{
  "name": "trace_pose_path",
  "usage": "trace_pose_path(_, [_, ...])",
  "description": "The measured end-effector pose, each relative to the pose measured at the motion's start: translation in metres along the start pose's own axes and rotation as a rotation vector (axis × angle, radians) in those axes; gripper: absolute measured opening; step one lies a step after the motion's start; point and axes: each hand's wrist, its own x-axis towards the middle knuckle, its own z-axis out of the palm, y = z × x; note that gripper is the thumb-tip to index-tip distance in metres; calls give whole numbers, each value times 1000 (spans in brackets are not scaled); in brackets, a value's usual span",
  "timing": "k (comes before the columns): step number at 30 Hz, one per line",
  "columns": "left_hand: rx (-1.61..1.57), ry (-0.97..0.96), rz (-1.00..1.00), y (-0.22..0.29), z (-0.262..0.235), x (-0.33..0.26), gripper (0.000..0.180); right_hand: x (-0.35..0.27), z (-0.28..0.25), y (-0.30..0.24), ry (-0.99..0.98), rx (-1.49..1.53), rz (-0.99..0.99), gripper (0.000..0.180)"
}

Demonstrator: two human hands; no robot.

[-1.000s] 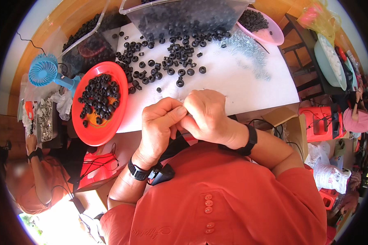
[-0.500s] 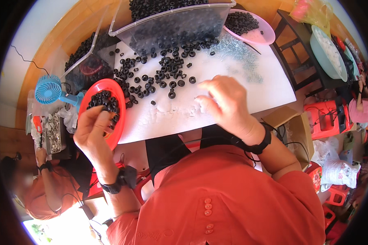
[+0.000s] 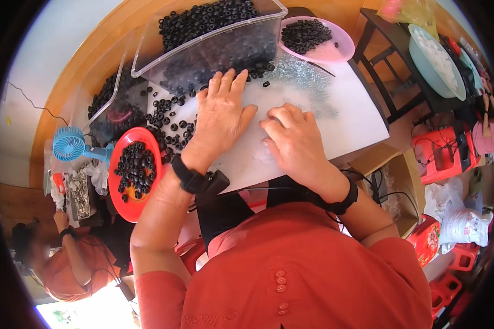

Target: Assembling small black plastic components by hand at a workstation.

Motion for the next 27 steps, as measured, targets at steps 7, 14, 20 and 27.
trace_pose_path(7, [45,-130,55,13,9,28,61,-1,2,5,17,15,8,19])
trace_pose_path(14, [-68,-48,67,20,9,32,66,-3,2,6,45,57,21,17])
trace_pose_path(20, [22,-159,168,12,18,18,60,-3,0,5,77,186,45,16])
trace_pose_path(27, [-13,-228,242,27,-6,-9,57,-9,1,11,203,306,132,19])
